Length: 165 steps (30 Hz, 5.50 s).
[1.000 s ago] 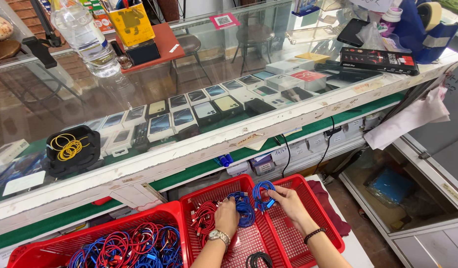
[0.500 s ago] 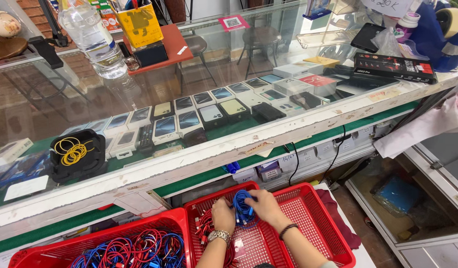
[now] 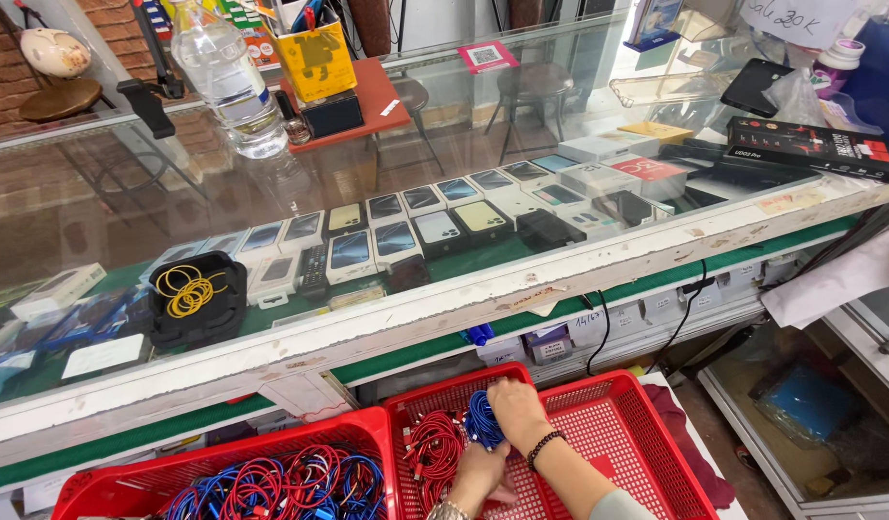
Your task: The person picks charging cables one at a time from a red basket of tangled red, blue, black and white cables and winds each cable into a tight coil by hand, then places the finished coil into an adjacent basket section. They repeat this coiling and sorting process continuously across the episode.
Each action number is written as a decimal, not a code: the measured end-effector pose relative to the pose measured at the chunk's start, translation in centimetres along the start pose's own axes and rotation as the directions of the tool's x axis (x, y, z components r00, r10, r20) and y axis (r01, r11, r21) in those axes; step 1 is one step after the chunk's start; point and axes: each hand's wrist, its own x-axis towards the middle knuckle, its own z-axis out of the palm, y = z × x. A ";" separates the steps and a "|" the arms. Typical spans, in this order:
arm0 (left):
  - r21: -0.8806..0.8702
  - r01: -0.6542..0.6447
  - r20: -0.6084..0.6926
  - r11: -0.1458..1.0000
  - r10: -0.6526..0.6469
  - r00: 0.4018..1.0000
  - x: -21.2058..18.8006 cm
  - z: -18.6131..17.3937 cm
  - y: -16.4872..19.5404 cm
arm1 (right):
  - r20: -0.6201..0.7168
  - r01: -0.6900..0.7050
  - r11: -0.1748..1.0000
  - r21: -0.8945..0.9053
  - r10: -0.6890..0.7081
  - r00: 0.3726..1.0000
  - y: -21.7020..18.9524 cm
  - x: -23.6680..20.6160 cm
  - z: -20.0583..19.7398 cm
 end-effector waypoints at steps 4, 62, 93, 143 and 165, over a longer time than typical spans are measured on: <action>-0.829 0.188 0.175 0.526 -0.075 0.982 1.0 0.9 -0.6 | -0.031 0.012 0.988 -0.155 -0.017 0.999 -0.5 -0.6 -1.6; -0.290 -0.396 0.060 0.871 0.429 0.901 -20.9 -30.8 -16.4 | 0.119 -0.105 0.273 0.956 -0.034 0.992 -32.3 -6.3 -21.7; 0.040 -0.438 -0.605 0.898 0.370 0.705 -19.8 -27.4 -16.9 | 0.208 -0.375 -0.412 0.831 -0.395 0.895 -28.3 -13.8 -14.4; -0.556 -0.816 -0.806 0.155 0.137 0.575 -22.3 -35.9 -17.8 | 0.090 -0.135 -0.133 0.982 -0.299 0.950 -18.7 -8.6 -22.6; 0.416 -0.694 -0.374 0.588 0.806 0.459 -23.0 -32.5 -9.5 | 0.245 -0.273 0.014 0.962 -0.491 0.836 -18.6 -16.9 -23.7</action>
